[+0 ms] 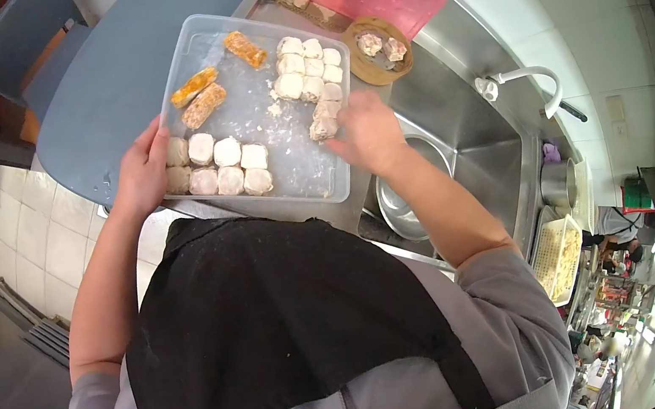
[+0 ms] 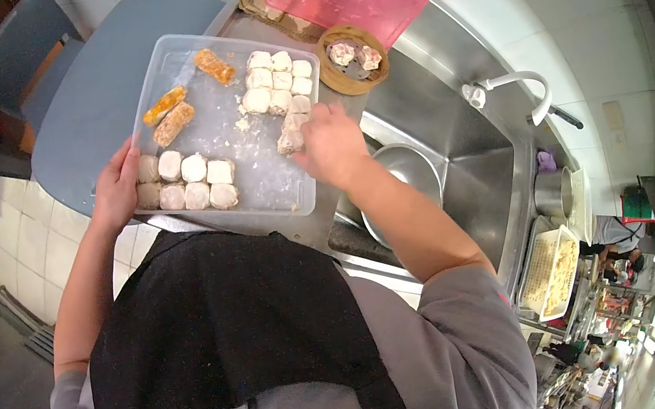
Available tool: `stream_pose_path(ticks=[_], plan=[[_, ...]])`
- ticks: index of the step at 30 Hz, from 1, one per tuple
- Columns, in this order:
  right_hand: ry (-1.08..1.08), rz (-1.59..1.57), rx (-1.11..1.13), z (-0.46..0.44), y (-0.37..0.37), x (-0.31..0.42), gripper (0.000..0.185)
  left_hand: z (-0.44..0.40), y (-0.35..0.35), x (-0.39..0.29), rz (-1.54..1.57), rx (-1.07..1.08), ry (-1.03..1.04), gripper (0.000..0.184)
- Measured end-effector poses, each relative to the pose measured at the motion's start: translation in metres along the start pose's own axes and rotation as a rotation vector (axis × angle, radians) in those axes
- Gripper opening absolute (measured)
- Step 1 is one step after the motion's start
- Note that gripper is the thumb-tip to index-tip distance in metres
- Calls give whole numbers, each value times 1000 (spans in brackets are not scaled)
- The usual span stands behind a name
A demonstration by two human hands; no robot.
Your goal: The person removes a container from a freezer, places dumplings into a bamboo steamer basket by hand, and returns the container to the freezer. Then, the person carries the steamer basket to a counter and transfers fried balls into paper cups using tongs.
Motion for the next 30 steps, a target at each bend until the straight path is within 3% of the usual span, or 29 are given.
stream_pose_path(ticks=[9,15,21,24,27,30], plan=[[111,-119,-219,15,10,-2,34,3,0,2,21,-14,-34,46],[164,-205,-150,19,15,3,32,4,1,1,56,-11,-51,46],[14,-120,-79,10,-4,5,41,7,0,-7,16,-10,-40,45],[-402,-160,-267,8,-16,19,54,5,1,-3,39,-10,-47,45],[-570,-109,-116,-4,-1,31,53,5,2,-4,71,-5,-40,45],[-555,-1,68,-25,17,32,48,2,3,5,87,6,-53,45]])
Point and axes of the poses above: each hand's wrist, its own z-axis away from the middle knuckle, its own y-axis out of the palm, x = y × z, the point moved 8 cm from there along -z, towards the middle knuckle, and after that the axes turned 6 degrees about -x, right-handed, at the moved point
